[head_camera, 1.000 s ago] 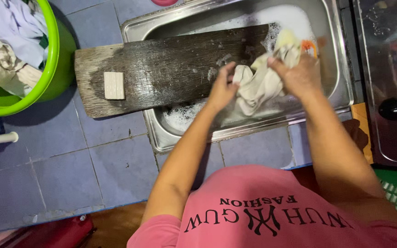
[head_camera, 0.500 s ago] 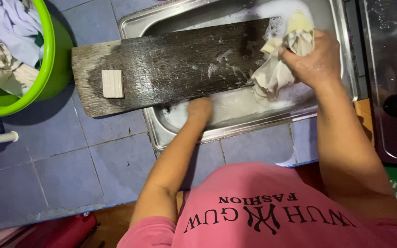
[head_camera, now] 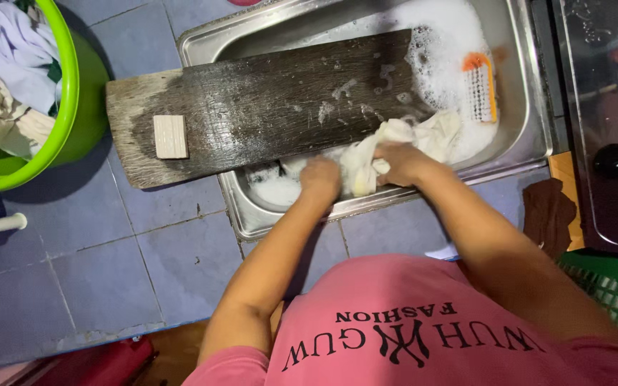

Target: The person hand-washes a white cloth in a sink using an orange scrub brush and bar soap. They scrub the cloth on a wooden board, rinse it in soapy water, wring it out, and repeat the scrubbing and rinsing steps.

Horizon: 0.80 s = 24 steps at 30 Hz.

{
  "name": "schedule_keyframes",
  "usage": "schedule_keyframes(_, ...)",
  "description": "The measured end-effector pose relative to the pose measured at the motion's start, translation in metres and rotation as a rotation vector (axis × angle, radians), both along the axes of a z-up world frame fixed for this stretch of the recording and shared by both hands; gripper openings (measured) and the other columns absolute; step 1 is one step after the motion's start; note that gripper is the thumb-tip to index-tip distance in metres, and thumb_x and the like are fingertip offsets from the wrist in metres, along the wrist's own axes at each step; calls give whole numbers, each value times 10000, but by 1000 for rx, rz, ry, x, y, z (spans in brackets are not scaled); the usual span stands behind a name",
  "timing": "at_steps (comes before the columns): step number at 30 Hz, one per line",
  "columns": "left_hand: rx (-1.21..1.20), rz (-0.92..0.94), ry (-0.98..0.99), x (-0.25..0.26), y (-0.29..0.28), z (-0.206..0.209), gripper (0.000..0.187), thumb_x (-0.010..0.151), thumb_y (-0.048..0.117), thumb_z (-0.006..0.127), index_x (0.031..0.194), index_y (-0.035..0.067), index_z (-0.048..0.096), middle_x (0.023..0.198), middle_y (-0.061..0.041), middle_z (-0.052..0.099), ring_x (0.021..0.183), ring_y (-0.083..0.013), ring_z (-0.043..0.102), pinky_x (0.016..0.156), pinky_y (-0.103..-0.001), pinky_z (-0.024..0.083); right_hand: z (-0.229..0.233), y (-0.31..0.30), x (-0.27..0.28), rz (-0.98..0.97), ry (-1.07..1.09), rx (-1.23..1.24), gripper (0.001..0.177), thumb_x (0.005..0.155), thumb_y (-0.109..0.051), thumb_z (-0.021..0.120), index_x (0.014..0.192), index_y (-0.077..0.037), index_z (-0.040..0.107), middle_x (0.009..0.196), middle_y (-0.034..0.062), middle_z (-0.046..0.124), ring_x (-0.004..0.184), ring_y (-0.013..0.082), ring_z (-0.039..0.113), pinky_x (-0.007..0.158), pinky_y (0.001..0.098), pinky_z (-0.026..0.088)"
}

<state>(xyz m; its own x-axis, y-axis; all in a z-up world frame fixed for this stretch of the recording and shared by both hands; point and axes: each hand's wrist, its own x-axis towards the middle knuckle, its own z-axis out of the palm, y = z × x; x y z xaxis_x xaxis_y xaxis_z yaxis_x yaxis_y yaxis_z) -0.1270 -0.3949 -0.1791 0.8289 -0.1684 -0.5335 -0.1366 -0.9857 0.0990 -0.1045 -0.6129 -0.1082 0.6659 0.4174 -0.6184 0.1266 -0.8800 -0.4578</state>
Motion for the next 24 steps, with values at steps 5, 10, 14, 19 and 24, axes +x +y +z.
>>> schedule_keyframes(5, -114, 74, 31, 11, 26, -63, 256, 992, 127, 573, 1152, 12, 738, 1271, -228, 692, 1164, -340, 698, 964, -416, 574, -57, 6, 4, 50, 6, -70, 603, 780, -242, 824, 1320, -111, 589, 1301, 181, 653, 1211, 362, 612, 1009, 412, 499)
schedule_keyframes(10, -321, 212, 307, 36, -32, -44, 370, 773, 85, 798, 1127, 6, 726, 1236, -226, 681, 1140, -350, 677, 958, -395, 557, -96, 8, 2, 73, -63, -88, 613, 764, -165, 787, 1339, -123, 580, 1260, 188, 670, 1164, 364, 638, 985, 415, 514)
schedule_keyframes(14, -575, 95, 160, 44, -60, 26, 253, 875, 158, 756, 1097, 35, 766, 1081, -206, 740, 1021, -362, 719, 905, -425, 565, -78, 3, 1, -95, -175, 95, 469, 773, -156, 761, 1228, -88, 672, 1149, 186, 718, 1057, 339, 677, 918, 406, 533)
schedule_keyframes(19, -1004, 214, 45, 47, -23, 122, 384, 713, 24, 741, 1097, 23, 711, 1008, -153, 759, 973, -309, 741, 863, -388, 580, 22, 12, 7, -110, -367, 205, 287, 842, -172, 733, 1107, -81, 791, 1009, 196, 754, 918, 342, 686, 830, 420, 526)
schedule_keyframes(24, -1356, 108, 113, 32, -7, 172, 728, 686, 99, 885, 1301, 37, 501, 1207, -119, 644, 1120, -195, 603, 970, -333, 465, 128, 15, 17, -702, -89, 361, 244, 928, -254, 700, 1056, -54, 755, 889, 97, 773, 742, 169, 711, 685, 335, 561)
